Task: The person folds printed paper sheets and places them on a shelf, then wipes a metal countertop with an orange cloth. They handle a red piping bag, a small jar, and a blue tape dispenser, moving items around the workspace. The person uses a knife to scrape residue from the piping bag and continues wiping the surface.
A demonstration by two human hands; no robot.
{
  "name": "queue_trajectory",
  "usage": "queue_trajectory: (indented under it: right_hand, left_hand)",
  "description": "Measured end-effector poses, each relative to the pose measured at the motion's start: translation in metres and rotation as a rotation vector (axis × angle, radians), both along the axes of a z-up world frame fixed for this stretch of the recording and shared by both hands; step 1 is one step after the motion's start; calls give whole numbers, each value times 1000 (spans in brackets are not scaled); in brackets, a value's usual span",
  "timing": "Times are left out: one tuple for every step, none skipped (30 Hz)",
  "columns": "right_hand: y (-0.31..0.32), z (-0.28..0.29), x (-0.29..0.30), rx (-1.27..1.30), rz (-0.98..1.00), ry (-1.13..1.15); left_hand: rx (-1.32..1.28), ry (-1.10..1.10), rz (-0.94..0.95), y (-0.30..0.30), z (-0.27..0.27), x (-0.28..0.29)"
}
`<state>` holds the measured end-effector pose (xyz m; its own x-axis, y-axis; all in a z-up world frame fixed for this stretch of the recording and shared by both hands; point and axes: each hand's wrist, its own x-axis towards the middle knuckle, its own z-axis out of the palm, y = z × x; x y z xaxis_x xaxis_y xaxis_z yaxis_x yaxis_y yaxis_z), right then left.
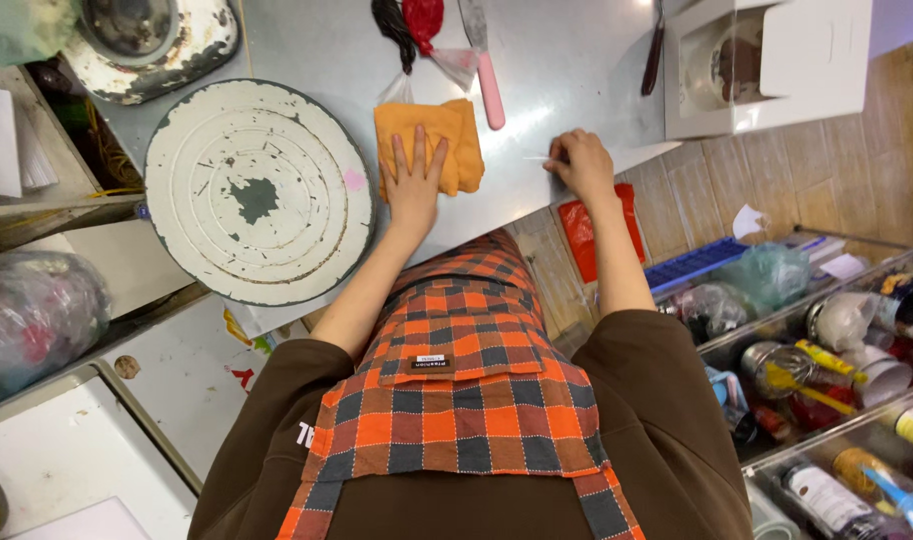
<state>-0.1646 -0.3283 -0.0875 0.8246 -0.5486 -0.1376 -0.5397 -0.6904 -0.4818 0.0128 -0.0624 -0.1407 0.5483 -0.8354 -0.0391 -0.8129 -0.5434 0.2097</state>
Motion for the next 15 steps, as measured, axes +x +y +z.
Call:
queue_trajectory:
  right_hand:
    - [1,1,1,-4,0,-2]
    - [3,2,2,-7,6,-4]
    - [5,4,2,52,-19,3]
    - [7,8,6,112,-41,7]
    - [12,12,11,172,-62,13]
    - [17,18,17,209,-39,-30]
    - [24,25,23,247,-16,-72]
    - [33,33,31,288,13,-110]
    - [45,42,40,300,80,-185]
    - [59,51,51,317,151,-259]
    - [73,60,66,337,223,-334]
    - [89,69,79,386,239,-319]
    - [105,78,93,434,256,-303]
    - [120,86,106,479,269,-288]
    - [135,94,119,480,302,-322]
  left_hand:
    - [-6,0,6,-1,2,0]
    - [22,41,9,-2,4,1]
    - [51,82,13,-3,7,1]
    - [80,120,19,-4,12,4]
    - [78,225,23,-5,19,7]
    - [72,331,30,-7,27,10]
    - [63,437,35,-9,36,12]
    - [-117,496,15,-9,46,14]
    - [-299,548,-8,-7,58,15]
    - [-480,590,-28,-3,72,18]
    - [-528,714,73,0,86,21]
    - [-573,845,175,7,101,19]
    - [-621,975,277,17,116,21]
    - [-677,902,308,29,131,27]
    - [-730,827,338,40,145,33]
